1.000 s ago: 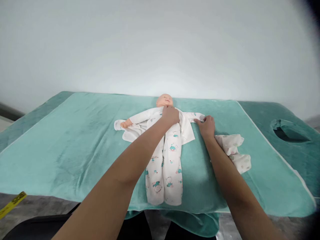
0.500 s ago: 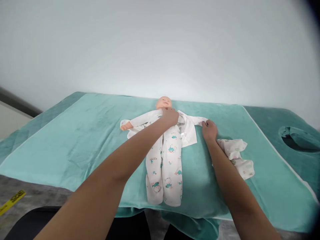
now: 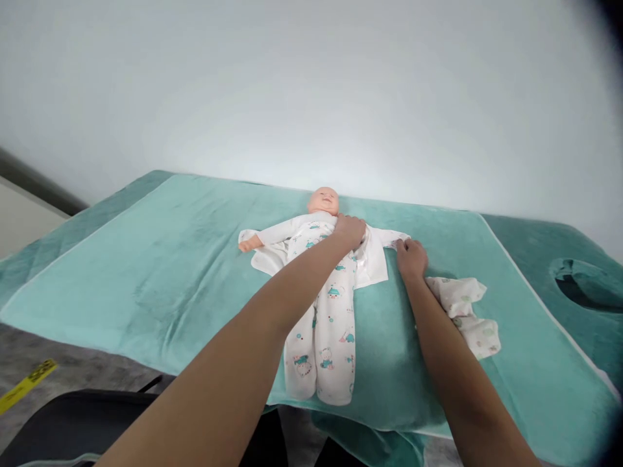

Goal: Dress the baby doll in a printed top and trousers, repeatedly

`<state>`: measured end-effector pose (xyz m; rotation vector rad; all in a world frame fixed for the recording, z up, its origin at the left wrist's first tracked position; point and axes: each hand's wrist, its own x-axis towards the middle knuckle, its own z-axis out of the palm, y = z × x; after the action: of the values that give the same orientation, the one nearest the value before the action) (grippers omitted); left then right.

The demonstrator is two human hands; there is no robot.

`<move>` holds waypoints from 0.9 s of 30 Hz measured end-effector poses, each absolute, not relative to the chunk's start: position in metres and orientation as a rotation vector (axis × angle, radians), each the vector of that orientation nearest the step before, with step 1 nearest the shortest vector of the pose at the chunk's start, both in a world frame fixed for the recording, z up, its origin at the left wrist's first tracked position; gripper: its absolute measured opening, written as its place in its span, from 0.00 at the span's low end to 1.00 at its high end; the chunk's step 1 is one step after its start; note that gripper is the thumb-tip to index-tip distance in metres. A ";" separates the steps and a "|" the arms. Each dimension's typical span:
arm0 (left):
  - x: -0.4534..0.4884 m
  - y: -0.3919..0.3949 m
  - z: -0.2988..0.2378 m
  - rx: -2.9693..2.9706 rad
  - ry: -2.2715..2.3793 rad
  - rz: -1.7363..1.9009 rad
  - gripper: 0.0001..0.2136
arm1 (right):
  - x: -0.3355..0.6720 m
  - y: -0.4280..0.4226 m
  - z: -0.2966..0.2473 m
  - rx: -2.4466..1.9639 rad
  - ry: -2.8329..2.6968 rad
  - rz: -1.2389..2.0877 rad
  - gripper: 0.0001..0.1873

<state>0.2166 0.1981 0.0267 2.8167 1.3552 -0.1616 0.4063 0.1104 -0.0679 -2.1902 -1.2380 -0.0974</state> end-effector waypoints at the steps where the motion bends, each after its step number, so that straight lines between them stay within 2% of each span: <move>1: 0.213 0.197 0.030 2.833 1.350 -0.157 0.22 | 0.407 0.111 -0.069 -2.164 -1.233 -0.096 0.18; 6: 0.194 0.182 0.055 2.888 1.360 -0.231 0.19 | 0.413 0.113 -0.073 -2.081 -1.174 -0.035 0.16; 10: 0.172 0.171 0.081 2.920 1.376 -0.325 0.21 | 0.418 0.117 -0.077 -2.044 -1.084 -0.009 0.14; 15: 0.136 0.169 0.101 2.957 1.378 -0.285 0.17 | 0.424 0.120 -0.078 -1.996 -0.921 0.086 0.13; 19: 0.116 0.182 0.093 2.905 1.349 -0.142 0.14 | 0.425 0.119 -0.075 -1.977 -0.836 0.206 0.14; 23: 0.127 0.191 0.067 2.891 1.347 -0.007 0.17 | 0.421 0.117 -0.069 -1.990 -0.823 0.266 0.15; 27: 0.167 0.179 0.047 2.832 1.352 -0.091 0.22 | 0.416 0.115 -0.065 -1.985 -0.841 0.264 0.19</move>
<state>0.1672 0.1793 0.0465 2.8318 1.3518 -0.0914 0.4162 0.1147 -0.0649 -1.9845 -0.8411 0.2644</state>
